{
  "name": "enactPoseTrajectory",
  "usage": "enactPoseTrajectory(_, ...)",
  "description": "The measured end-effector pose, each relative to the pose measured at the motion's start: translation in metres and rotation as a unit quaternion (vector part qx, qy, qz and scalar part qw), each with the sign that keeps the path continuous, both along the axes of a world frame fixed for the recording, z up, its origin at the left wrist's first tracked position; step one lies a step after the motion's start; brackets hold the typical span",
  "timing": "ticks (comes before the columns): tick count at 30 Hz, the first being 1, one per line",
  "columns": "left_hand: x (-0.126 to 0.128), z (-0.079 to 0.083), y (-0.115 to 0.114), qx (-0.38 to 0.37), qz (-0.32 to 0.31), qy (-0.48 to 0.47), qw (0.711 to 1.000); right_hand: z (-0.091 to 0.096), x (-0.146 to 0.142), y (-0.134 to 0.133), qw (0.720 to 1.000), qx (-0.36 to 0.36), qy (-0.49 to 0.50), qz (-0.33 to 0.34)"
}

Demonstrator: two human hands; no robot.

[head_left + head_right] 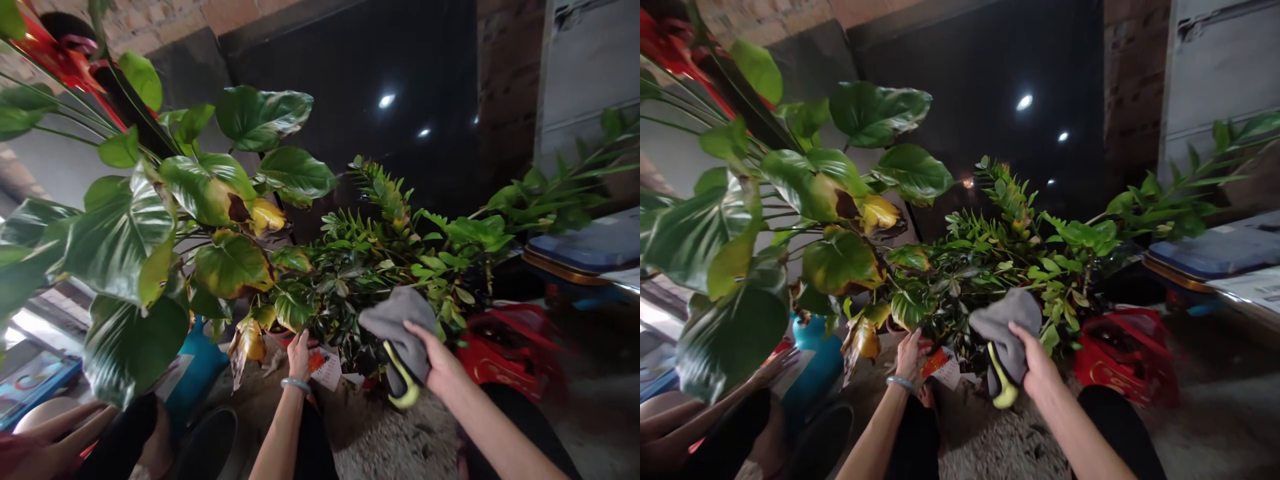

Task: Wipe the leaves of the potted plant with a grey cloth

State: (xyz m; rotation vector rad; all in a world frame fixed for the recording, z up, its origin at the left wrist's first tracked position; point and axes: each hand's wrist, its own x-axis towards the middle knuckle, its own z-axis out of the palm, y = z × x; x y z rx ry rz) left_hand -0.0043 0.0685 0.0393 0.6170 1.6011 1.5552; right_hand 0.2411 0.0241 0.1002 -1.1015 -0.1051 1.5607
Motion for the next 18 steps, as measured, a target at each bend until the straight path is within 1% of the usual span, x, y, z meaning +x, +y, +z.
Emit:
enactPoseTrajectory(2, -0.002, -0.001, 0.0, -0.013, 0.004, -0.003, 1.0, -0.01, -0.004, -0.029, 0.997, -0.048, 0.022, 0.048)
enactPoseTrajectory(3, -0.003, -0.002, -0.001, -0.019, 0.011, -0.007, 1.0, -0.01, -0.005, -0.04, 0.995, -0.062, 0.038, 0.073)
enactPoseTrajectory(4, -0.002, -0.003, -0.001, -0.023, 0.018, -0.012, 0.999, -0.005, -0.004, -0.046, 0.992, -0.064, 0.053, 0.093)
enactPoseTrajectory(5, -0.002, -0.004, -0.001, -0.027, 0.024, -0.015, 0.999, 0.003, -0.003, -0.048, 0.991, -0.05, 0.065, 0.108)
enactPoseTrajectory(6, -0.001, -0.004, -0.001, -0.03, 0.026, -0.017, 0.999, 0.014, -0.001, -0.044, 0.991, -0.025, 0.072, 0.112)
enactPoseTrajectory(7, 0.001, -0.005, -0.001, -0.032, 0.025, -0.019, 0.999, 0.025, 0.001, -0.035, 0.992, 0.01, 0.076, 0.101)
enactPoseTrajectory(9, 0.004, -0.004, -0.001, -0.032, 0.026, -0.027, 0.999, 0.046, 0.003, -0.008, 0.992, 0.09, 0.081, 0.046)
enactPoseTrajectory(10, 0.005, -0.003, -0.001, -0.03, 0.026, -0.03, 0.999, 0.052, 0.002, 0.007, 0.989, 0.117, 0.083, 0.019)
enactPoseTrajectory(11, 0.006, -0.001, 0.0, -0.026, 0.028, -0.035, 0.999, 0.055, 0.0, 0.019, 0.989, 0.126, 0.083, 0.001)
enactPoseTrajectory(12, 0.007, 0.0, 0.0, -0.02, 0.03, -0.039, 0.999, 0.053, -0.003, 0.028, 0.99, 0.118, 0.081, -0.006)
enactPoseTrajectory(13, 0.007, 0.001, 0.001, -0.013, 0.03, -0.042, 0.999, 0.047, -0.006, 0.032, 0.992, 0.098, 0.077, -0.005)
enactPoseTrajectory(14, 0.007, 0.001, 0.001, -0.007, 0.031, -0.045, 0.999, 0.038, -0.01, 0.03, 0.995, 0.072, 0.071, -0.001)
enactPoseTrajectory(16, 0.006, 0.001, 0.001, 0.002, 0.031, -0.052, 0.998, 0.012, -0.016, 0.011, 0.998, 0.016, 0.053, 0.014)
enactPoseTrajectory(18, 0.004, -0.002, 0.001, 0.001, 0.03, -0.06, 0.998, -0.013, -0.017, -0.019, 0.998, -0.036, 0.034, 0.045)
